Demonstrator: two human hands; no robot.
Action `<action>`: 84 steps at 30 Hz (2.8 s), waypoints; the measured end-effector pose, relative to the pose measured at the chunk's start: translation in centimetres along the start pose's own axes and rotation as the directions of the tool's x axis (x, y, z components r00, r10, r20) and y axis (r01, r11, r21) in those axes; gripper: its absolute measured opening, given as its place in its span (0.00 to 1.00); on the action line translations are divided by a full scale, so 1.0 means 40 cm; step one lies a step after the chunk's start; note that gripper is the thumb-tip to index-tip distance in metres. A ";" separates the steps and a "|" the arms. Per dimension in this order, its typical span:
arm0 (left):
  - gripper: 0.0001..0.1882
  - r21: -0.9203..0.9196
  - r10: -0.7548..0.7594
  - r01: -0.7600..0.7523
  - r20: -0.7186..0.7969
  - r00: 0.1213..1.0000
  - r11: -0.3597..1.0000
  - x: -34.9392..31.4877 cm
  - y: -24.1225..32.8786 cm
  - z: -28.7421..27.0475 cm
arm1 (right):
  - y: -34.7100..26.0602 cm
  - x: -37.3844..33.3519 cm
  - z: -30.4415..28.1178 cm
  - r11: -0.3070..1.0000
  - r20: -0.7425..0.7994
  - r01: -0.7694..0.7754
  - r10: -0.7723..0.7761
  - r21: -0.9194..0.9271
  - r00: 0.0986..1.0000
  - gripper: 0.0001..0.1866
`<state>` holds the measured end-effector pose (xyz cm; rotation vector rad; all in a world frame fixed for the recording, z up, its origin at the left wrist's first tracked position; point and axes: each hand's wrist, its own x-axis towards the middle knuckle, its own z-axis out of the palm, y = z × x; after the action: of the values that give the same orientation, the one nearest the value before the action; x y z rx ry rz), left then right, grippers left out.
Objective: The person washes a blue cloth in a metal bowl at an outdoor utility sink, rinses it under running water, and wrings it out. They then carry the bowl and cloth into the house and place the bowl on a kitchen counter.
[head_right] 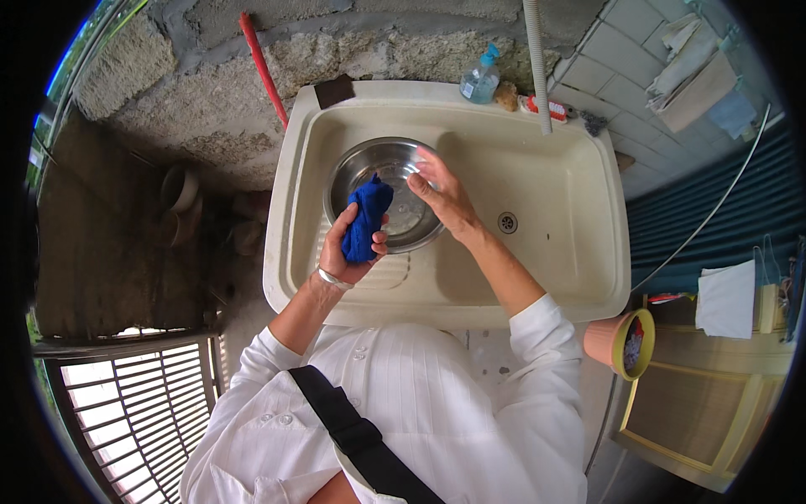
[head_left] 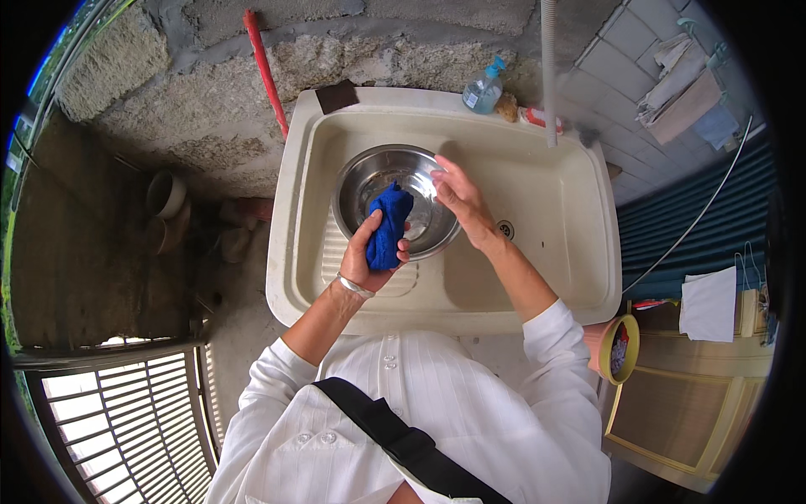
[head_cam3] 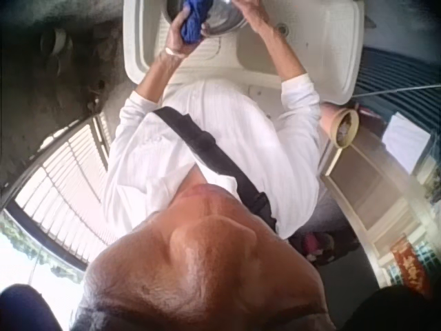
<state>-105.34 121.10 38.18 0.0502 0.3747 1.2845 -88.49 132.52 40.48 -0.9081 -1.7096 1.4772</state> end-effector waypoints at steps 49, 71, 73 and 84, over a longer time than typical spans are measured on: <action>0.22 0.597 0.801 -0.701 0.154 0.579 0.392 0.356 -0.495 0.347 | 0.000 -0.150 -0.407 0.508 -0.310 0.163 0.219 0.845 0.925 0.26; 0.10 0.221 -0.322 -0.831 0.847 0.424 -0.511 0.334 -0.538 0.256 | 0.143 -0.080 -0.396 0.464 0.744 -0.868 0.515 0.177 0.427 0.24; 0.09 0.227 -0.381 -0.833 0.807 0.451 -0.505 0.336 -0.545 0.262 | 0.162 -0.081 -0.397 0.503 0.743 -0.851 0.511 0.148 0.432 0.24; 0.05 0.085 -0.591 -0.774 0.596 0.544 -0.627 0.375 -0.583 0.260 | 0.141 -0.066 -0.410 0.715 0.783 -0.683 0.507 -0.149 0.360 0.26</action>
<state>-77.16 130.22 38.61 2.9746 0.6988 0.4734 -72.75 139.18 36.59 -0.8648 -1.7869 2.8714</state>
